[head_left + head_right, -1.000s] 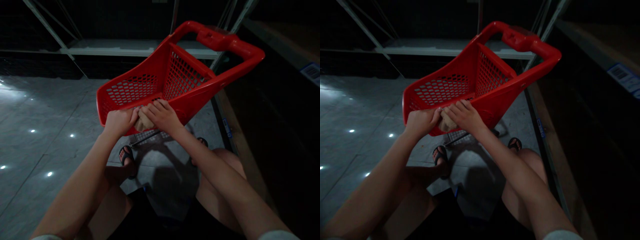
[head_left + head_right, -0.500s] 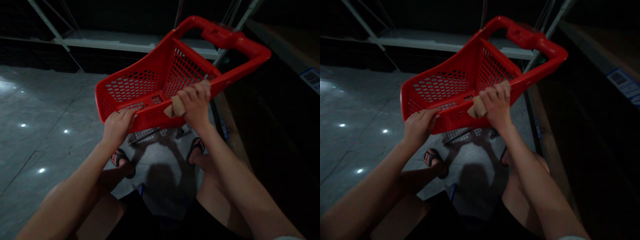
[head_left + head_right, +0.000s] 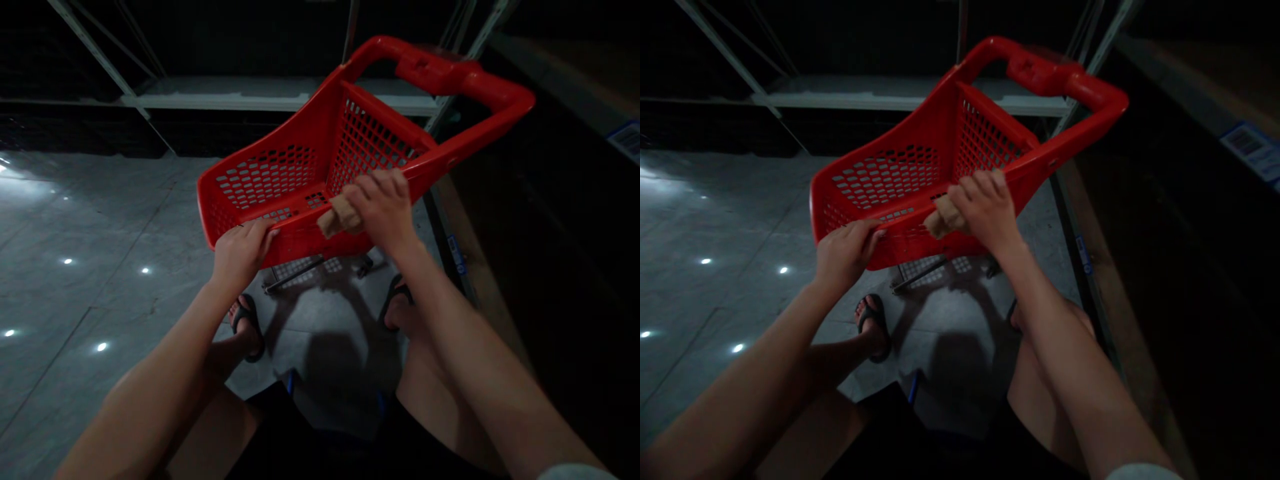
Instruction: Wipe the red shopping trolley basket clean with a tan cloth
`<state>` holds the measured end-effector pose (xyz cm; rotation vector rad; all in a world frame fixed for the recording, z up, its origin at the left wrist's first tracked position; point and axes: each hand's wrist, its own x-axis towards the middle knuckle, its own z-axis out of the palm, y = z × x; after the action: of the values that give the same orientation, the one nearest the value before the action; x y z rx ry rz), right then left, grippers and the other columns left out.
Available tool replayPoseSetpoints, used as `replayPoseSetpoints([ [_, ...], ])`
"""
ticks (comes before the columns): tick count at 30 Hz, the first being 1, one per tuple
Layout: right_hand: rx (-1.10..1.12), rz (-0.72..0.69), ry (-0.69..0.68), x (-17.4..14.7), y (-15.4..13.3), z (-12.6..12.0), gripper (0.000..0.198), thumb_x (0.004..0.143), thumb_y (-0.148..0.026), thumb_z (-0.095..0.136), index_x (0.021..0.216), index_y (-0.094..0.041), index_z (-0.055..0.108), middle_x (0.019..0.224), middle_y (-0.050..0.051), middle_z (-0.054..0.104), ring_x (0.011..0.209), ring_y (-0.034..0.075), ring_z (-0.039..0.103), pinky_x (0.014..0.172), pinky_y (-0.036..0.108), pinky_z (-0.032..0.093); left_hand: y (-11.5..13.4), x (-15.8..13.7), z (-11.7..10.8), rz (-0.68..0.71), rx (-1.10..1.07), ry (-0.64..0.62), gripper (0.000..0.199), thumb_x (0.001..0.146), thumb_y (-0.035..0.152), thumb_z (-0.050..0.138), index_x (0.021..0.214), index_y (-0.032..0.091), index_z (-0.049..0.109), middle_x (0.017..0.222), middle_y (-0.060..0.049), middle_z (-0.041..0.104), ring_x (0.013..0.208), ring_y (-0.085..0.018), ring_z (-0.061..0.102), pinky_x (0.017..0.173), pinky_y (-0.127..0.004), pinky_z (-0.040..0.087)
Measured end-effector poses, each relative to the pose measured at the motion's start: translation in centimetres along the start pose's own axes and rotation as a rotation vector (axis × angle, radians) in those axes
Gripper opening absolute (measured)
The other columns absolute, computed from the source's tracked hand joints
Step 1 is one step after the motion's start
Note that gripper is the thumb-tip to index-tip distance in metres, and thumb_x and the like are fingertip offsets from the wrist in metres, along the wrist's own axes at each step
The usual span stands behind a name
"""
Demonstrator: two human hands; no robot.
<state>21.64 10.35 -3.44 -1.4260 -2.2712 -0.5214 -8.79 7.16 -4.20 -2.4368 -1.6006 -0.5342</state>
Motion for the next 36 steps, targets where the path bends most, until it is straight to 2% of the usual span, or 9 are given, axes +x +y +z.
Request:
replayPoseSetpoints([
  [4, -0.056, 0.296, 0.416, -1.9, 6.9, -1.2, 0.036, 0.105, -0.035, 0.045, 0.130, -0.030, 0.069, 0.140, 0.013, 0.058, 0.135, 0.033, 0.042, 0.109, 0.053, 0.037, 0.1, 0.1, 0.4, -0.018, 0.003, 0.024, 0.049, 0.109, 0.049, 0.032, 0.114, 0.021, 0.071, 0.107, -0.013, 0.079, 0.095, -0.027, 0.074, 0.078, -0.035, 0.052],
  [7, 0.089, 0.352, 0.603, -2.8, 7.5, -0.7, 0.036, 0.103, -0.032, 0.046, 0.128, -0.024, 0.070, 0.138, 0.016, 0.054, 0.131, 0.031, 0.049, 0.104, 0.048, 0.045, -0.1, 0.0, 0.7, -0.015, 0.015, 0.052, 0.047, 0.108, 0.050, 0.034, 0.112, 0.022, 0.071, 0.102, -0.012, 0.079, 0.092, -0.027, 0.074, 0.076, -0.034, 0.051],
  [9, 0.174, 0.412, 0.527, -3.3, 5.6, 0.7, 0.035, 0.100, -0.026, 0.043, 0.125, -0.022, 0.068, 0.133, 0.015, 0.056, 0.127, 0.029, 0.053, 0.103, 0.048, 0.048, -0.3, -0.1, 0.9, 0.000, 0.020, 0.081, 0.044, 0.107, 0.049, 0.035, 0.110, 0.022, 0.071, 0.098, -0.012, 0.078, 0.089, -0.026, 0.074, 0.075, -0.034, 0.050],
  [12, 0.226, 0.404, 0.177, -4.3, 0.8, 4.0, 0.037, 0.094, -0.013, 0.041, 0.120, -0.019, 0.066, 0.126, 0.015, 0.063, 0.117, 0.026, 0.059, 0.103, 0.046, 0.051, -0.3, -0.2, 0.9, 0.031, 0.035, 0.120, 0.042, 0.107, 0.046, 0.036, 0.110, 0.021, 0.071, 0.095, -0.012, 0.077, 0.086, -0.026, 0.072, 0.076, -0.035, 0.049],
  [16, 0.244, 0.140, -0.111, -5.5, -5.7, 7.3, 0.031, 0.097, -0.015, 0.050, 0.118, -0.021, 0.071, 0.120, 0.010, 0.074, 0.114, 0.026, 0.063, 0.105, 0.043, 0.051, 0.5, 0.1, 0.8, 0.041, 0.020, 0.139, 0.042, 0.107, 0.042, 0.036, 0.112, 0.020, 0.071, 0.096, -0.013, 0.077, 0.087, -0.026, 0.071, 0.077, -0.036, 0.049],
  [21, 0.141, -0.130, -0.318, -5.4, -8.6, 6.0, 0.027, 0.101, -0.019, 0.048, 0.112, -0.019, 0.073, 0.112, 0.012, 0.075, 0.101, 0.025, 0.065, 0.080, 0.035, 0.052, 1.2, 0.5, 0.7, 0.061, -0.010, 0.134, 0.043, 0.109, 0.039, 0.035, 0.116, 0.020, 0.072, 0.104, -0.012, 0.078, 0.093, -0.024, 0.072, 0.081, -0.034, 0.050],
  [26, 0.117, 0.083, -0.143, -3.3, -5.9, 2.2, 0.030, 0.103, -0.022, 0.045, 0.121, -0.024, 0.069, 0.114, 0.008, 0.072, 0.100, 0.022, 0.065, 0.070, 0.029, 0.049, 1.0, 0.3, 0.5, 0.075, -0.056, 0.114, 0.042, 0.109, 0.035, 0.034, 0.121, 0.020, 0.071, 0.107, -0.011, 0.078, 0.097, -0.022, 0.072, 0.085, -0.032, 0.051],
  [31, 0.220, 0.321, 0.255, -2.2, -4.0, 1.0, 0.037, 0.096, -0.013, 0.041, 0.122, -0.025, 0.063, 0.126, 0.009, 0.062, 0.116, 0.023, 0.063, 0.091, 0.036, 0.055, 1.1, 0.2, 0.5, 0.081, -0.057, 0.120, 0.040, 0.108, 0.032, 0.035, 0.119, 0.018, 0.071, 0.103, -0.011, 0.078, 0.092, -0.022, 0.072, 0.080, -0.032, 0.051],
  [36, 0.450, 0.204, 0.182, -3.1, -8.9, 3.3, 0.044, 0.090, -0.014, 0.049, 0.131, -0.026, 0.056, 0.138, 0.012, 0.057, 0.129, 0.027, 0.058, 0.107, 0.044, 0.054, 1.2, 0.3, 1.0, 0.072, -0.087, 0.192, 0.036, 0.106, 0.031, 0.039, 0.115, 0.018, 0.071, 0.100, -0.009, 0.078, 0.089, -0.023, 0.072, 0.078, -0.033, 0.051],
])
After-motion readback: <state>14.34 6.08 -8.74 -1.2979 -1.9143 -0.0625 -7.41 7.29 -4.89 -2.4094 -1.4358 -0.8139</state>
